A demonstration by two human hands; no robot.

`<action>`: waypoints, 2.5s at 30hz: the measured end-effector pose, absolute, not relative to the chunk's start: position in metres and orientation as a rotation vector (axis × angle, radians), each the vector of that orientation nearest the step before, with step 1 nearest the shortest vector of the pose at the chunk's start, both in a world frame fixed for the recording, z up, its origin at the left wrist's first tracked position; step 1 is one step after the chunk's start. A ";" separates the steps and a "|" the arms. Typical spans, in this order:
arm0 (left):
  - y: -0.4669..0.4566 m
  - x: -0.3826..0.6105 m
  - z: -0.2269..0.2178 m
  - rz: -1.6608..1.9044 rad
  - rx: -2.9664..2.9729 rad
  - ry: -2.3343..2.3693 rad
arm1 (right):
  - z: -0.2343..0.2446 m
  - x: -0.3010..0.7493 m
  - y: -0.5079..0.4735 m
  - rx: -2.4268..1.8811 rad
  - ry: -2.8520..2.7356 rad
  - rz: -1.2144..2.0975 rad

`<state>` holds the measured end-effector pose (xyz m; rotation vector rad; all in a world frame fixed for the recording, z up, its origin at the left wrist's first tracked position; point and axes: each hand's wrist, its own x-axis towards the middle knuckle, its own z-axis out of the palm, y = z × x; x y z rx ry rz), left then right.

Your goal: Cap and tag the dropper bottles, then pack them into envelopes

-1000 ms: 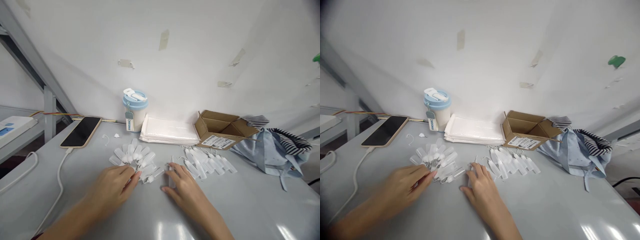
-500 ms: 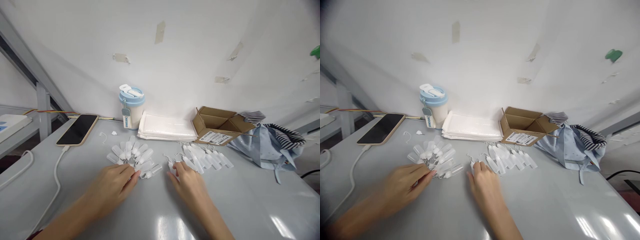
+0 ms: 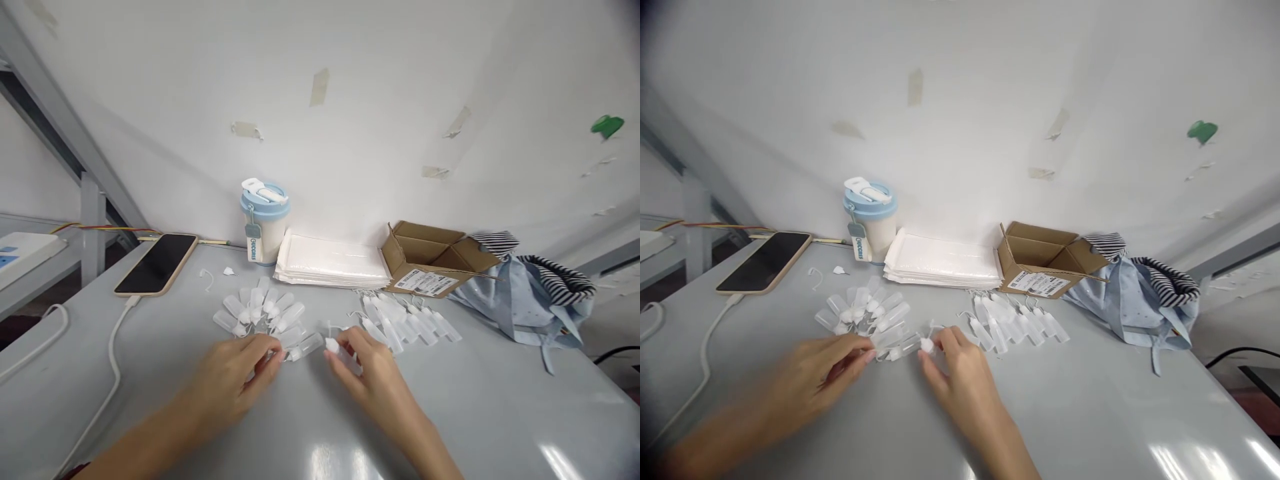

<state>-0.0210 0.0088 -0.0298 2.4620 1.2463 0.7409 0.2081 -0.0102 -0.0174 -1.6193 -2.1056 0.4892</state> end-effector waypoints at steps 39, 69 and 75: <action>0.002 -0.013 -0.002 0.605 1.774 1.112 | -0.009 0.190 -0.027 -1.256 -1.959 1.034; -0.001 -0.016 0.001 0.638 1.665 1.000 | -0.006 0.192 -0.028 -1.197 -1.971 0.975; 0.000 -0.015 0.001 0.643 1.664 0.982 | -0.007 0.192 -0.029 -1.191 -1.967 0.972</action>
